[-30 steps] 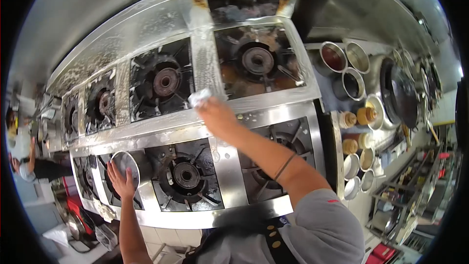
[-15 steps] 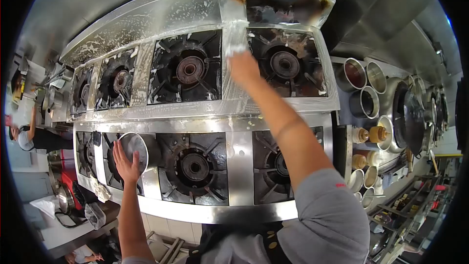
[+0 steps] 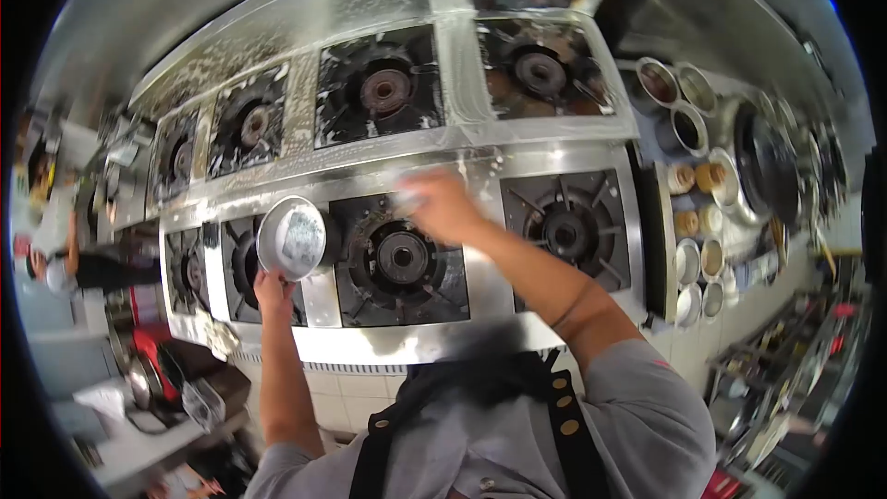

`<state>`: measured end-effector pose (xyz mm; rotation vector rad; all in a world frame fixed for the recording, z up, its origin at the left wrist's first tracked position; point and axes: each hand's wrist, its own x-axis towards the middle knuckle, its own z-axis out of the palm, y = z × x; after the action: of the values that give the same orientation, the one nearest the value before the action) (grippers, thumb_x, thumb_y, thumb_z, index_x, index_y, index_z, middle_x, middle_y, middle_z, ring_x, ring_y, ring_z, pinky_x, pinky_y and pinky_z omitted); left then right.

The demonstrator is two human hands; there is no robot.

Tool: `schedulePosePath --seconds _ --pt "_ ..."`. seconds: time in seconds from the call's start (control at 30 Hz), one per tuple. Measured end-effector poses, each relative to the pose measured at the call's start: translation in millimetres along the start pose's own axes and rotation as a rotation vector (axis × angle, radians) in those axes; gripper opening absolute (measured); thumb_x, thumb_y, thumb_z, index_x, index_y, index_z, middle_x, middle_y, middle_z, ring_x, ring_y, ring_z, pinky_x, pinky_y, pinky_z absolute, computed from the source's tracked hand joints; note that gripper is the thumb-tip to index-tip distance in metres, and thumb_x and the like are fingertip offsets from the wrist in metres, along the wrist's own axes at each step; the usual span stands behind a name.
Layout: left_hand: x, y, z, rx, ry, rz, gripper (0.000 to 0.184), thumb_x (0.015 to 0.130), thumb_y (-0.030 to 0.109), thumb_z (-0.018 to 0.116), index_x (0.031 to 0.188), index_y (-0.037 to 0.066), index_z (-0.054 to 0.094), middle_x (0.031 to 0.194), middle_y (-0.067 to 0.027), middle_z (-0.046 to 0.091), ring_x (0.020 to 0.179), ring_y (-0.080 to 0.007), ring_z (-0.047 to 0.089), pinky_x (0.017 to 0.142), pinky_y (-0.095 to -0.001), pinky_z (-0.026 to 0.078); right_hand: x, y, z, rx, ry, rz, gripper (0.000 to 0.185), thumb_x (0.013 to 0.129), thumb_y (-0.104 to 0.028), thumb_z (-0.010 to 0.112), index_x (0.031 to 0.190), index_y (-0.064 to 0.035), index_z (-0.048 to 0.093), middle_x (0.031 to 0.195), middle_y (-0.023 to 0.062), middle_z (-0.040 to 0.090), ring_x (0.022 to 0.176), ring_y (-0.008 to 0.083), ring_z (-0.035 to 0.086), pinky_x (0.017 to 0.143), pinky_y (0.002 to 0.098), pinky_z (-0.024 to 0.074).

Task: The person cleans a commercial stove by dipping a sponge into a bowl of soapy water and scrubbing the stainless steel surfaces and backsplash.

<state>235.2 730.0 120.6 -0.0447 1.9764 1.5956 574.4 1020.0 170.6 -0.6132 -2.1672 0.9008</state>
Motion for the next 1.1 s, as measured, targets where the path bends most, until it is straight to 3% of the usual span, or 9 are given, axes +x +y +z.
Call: schedulePosePath --seconds 0.13,0.3,0.47,0.53,0.67,0.77,0.83,0.93,1.1 --pt "-39 1 23 -0.134 -0.049 -0.105 0.009 0.082 0.005 0.057 0.091 0.007 0.058 0.081 -0.0037 0.055 0.069 -0.0161 0.058 0.069 -0.0468 0.066 17 -121 104 0.031 -0.307 -0.287 0.03 0.08 -0.014 0.068 0.108 -0.0051 0.077 0.115 0.0147 0.073 0.115 0.0325 0.062 0.099 0.045 0.0498" --pt "-83 -5 24 -0.121 -0.178 -0.079 0.01 0.083 0.002 0.058 0.09 0.008 0.057 0.084 -0.0026 0.057 0.079 -0.0174 0.061 0.065 -0.0441 0.064 27 -134 192 -0.402 -0.631 -0.04 0.018 0.075 -0.014 0.071 0.087 -0.0053 0.08 0.102 0.0191 0.076 0.098 0.0386 0.073 0.077 0.0473 0.0592" --pt "-112 -3 21 -0.141 -0.306 -0.183 0.013 0.082 -0.001 0.056 0.091 0.008 0.057 0.088 -0.0044 0.06 0.081 -0.0184 0.063 0.07 -0.0463 0.064 21 -130 143 -0.302 -0.788 0.102 0.03 0.075 -0.02 0.073 0.098 -0.0016 0.079 0.1 0.0222 0.076 0.091 0.0356 0.075 0.08 0.0454 0.0598" --pt "-117 -2 17 -0.199 -0.303 -0.2 0.014 0.082 -0.001 0.055 0.092 0.008 0.057 0.089 -0.0046 0.061 0.081 -0.0183 0.063 0.07 -0.0473 0.064 12 -127 101 -0.019 -0.44 0.07 0.034 0.081 -0.011 0.068 0.113 -0.0004 0.075 0.099 0.0206 0.076 0.09 0.0273 0.076 0.084 0.0379 0.059" --pt "-113 -7 0 -0.14 -0.31 -0.224 0.02 0.081 -0.002 0.055 0.1 0.006 0.059 0.092 -0.006 0.062 0.085 -0.02 0.064 0.074 -0.0484 0.063 -6 -72 44 0.839 0.122 0.489 0.043 0.09 0.005 0.052 0.131 0.0011 0.067 0.118 0.0174 0.073 0.103 0.019 0.069 0.094 0.0295 0.0532" --pt "-111 -6 -12 -0.164 -0.268 -0.206 0.025 0.081 -0.001 0.055 0.105 0.004 0.059 0.104 -0.0097 0.063 0.097 -0.0256 0.064 0.083 -0.0516 0.062 -15 -6 45 1.036 0.6 0.405 0.05 0.09 0.002 0.052 0.14 0.0008 0.059 0.129 0.0193 0.065 0.118 0.0246 0.064 0.104 0.0346 0.0484" --pt "-108 -14 -27 -0.189 -0.203 -0.178 0.023 0.081 0.0 0.056 0.103 0.003 0.059 0.106 -0.0118 0.062 0.1 -0.0284 0.064 0.085 -0.0539 0.061 -7 32 62 0.105 1.177 0.587 0.056 0.091 0.0 0.055 0.147 -0.0012 0.05 0.139 0.0269 0.056 0.123 0.0372 0.058 0.11 0.0449 0.0426" --pt "-109 -22 -48 -0.166 -0.128 -0.137 0.015 0.081 0.004 0.059 0.095 0.003 0.056 0.103 -0.0111 0.059 0.099 -0.0295 0.061 0.088 -0.0588 0.058 8 78 79 0.007 1.106 0.74 0.069 0.089 0.0 0.056 0.155 0.003 0.035 0.155 0.0347 0.038 0.146 0.0497 0.034 0.122 0.0513 0.0265" --pt "-130 -17 -78 -0.195 0.052 -0.211 0.017 0.084 0.006 0.057 0.1 0.003 0.05 0.106 -0.0117 0.05 0.108 -0.0343 0.056 0.091 -0.0608 0.056 -36 224 -70 -0.305 1.311 0.729 0.071 0.087 0.001 0.055 0.154 0.0084 0.032 0.157 0.032 0.037 0.15 0.0437 0.031 0.126 0.0473 0.019"
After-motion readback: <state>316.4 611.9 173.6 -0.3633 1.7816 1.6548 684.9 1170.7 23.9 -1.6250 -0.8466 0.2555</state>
